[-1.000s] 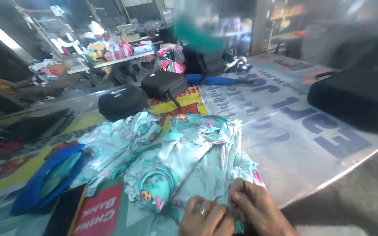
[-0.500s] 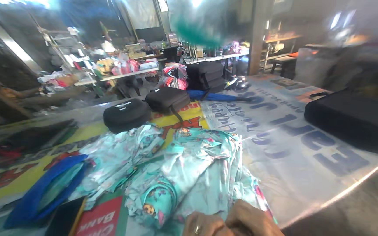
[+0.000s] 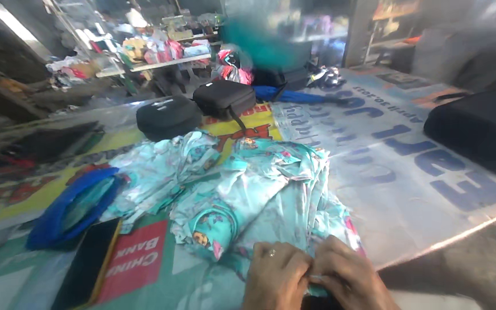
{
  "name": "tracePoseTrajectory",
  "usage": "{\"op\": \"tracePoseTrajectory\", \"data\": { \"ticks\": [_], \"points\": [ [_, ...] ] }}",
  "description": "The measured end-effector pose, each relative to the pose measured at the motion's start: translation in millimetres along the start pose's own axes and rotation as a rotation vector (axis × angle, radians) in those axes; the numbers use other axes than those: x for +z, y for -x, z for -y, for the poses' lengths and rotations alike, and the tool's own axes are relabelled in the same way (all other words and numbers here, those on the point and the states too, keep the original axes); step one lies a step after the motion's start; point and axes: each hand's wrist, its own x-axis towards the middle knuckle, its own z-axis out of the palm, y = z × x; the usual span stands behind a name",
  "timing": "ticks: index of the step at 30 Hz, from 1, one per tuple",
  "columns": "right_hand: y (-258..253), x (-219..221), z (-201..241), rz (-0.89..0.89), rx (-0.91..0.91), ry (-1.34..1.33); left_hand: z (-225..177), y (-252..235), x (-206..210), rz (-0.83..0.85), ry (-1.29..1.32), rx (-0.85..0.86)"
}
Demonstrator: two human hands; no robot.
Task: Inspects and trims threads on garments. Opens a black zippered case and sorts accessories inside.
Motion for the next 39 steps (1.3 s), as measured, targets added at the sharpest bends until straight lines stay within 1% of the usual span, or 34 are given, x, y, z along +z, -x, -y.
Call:
{"op": "tracePoseTrajectory", "data": {
  "ticks": [2,4,7,10,13,15,17,20,22,27,31,39],
  "points": [
    [3,-2,2,-0.013,-0.001,0.028,3,3,3,-0.056,-0.034,0.054],
    [7,-10,10,-0.001,0.099,0.110,2,8,4,-0.096,-0.074,0.094],
    [10,-22,20,0.077,0.243,0.241,2,10,4,-0.123,-0.113,0.129],
    [9,-24,24,0.095,0.281,0.303,2,9,3,-0.120,-0.120,0.122],
    [11,-21,24,0.081,0.275,0.332,2,8,0,-0.116,-0.071,0.085],
    [13,-21,23,0.082,0.257,0.345,0,9,-1,-0.123,-0.019,0.063],
    [16,-21,24,0.069,0.214,0.383,-2,12,0,-0.167,-0.004,0.066],
    [19,-21,26,0.033,0.115,0.499,-7,19,2,-0.280,-0.133,0.127],
    [21,-22,28,0.020,0.051,0.585,-11,24,1,-0.305,-0.212,0.186],
    [25,-18,20,-0.048,-0.086,0.687,-16,27,1,-0.292,-0.243,0.243],
    [24,-17,17,-0.105,-0.113,0.707,-15,26,1,-0.282,-0.244,0.251],
    [20,-15,10,-0.094,-0.145,0.653,-16,26,0,-0.261,-0.233,0.240]
  ]
}}
